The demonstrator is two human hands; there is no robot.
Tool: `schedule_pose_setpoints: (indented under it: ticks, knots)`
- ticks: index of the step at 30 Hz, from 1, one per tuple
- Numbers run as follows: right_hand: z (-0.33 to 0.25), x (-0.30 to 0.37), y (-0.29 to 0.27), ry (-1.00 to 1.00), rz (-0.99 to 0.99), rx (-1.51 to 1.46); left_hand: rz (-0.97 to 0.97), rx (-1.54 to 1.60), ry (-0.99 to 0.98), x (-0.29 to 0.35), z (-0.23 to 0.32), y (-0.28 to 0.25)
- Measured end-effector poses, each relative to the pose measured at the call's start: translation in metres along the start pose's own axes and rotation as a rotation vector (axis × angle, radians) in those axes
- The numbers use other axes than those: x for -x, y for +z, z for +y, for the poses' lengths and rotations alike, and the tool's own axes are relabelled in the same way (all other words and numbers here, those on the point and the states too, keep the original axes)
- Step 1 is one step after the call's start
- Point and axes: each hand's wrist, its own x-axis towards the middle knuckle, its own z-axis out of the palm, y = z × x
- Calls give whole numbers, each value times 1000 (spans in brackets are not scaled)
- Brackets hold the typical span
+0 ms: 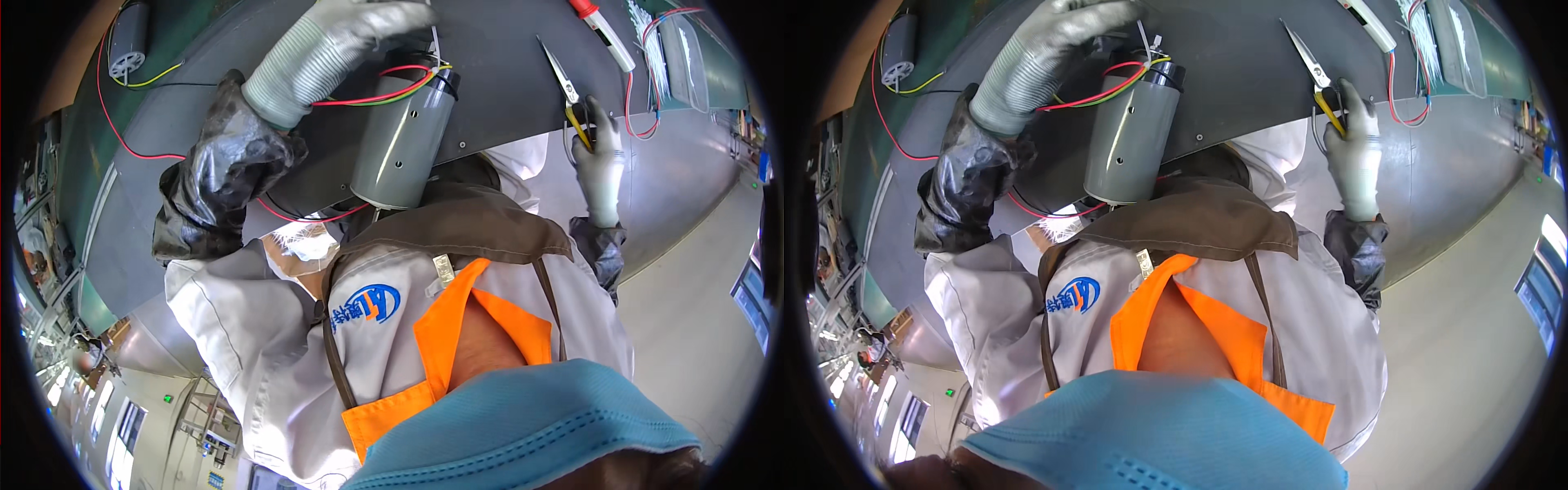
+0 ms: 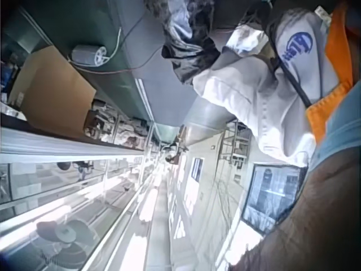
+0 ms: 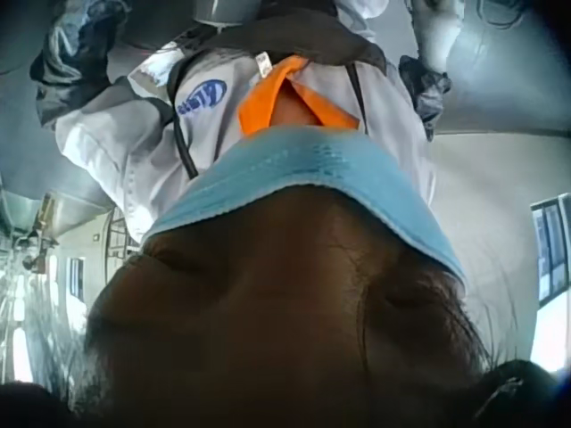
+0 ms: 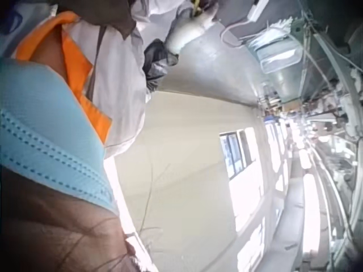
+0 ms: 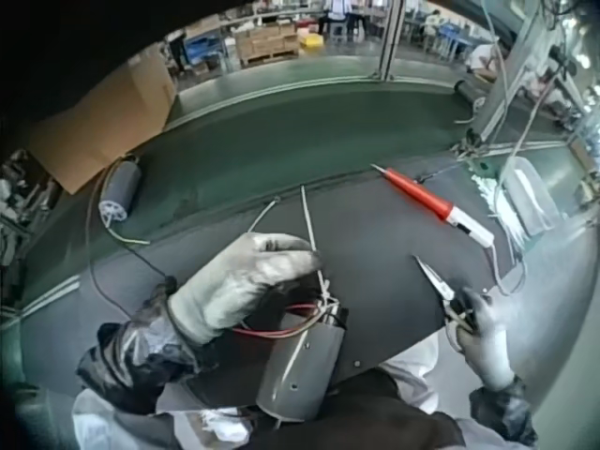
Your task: Assembling and wiring small electric motors at a manufacturing station.
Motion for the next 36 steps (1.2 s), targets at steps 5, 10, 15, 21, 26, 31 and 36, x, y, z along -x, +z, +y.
schedule_pose_setpoints:
  ticks: [5, 10, 15, 21, 26, 31, 36]
  knots:
    - [-49, -11, -5, -20, -425, -506, -70, 62, 367, 3, -31, -22]
    - [-101, -21, 24, -403, -557, -2, -84, 214, 317, -3, -47, -28]
    - [-117, -16, 29, -501, -390, 277, -82, -35, 487, -13, -49, -35]
    - [-134, -22, 33, -19, -566, -71, 226, -448, 407, 73, -9, -49]
    - [-61, -76, 3, -617, -12, 509, -47, -378, 0, 195, -4, -47]
    - [-82, -71, 15, -194, -268, -109, -156, -844, -614, 275, -90, -35]
    - [-111, -39, 38, -132, -862, -230, 624, -1058, 393, 201, -86, -1]
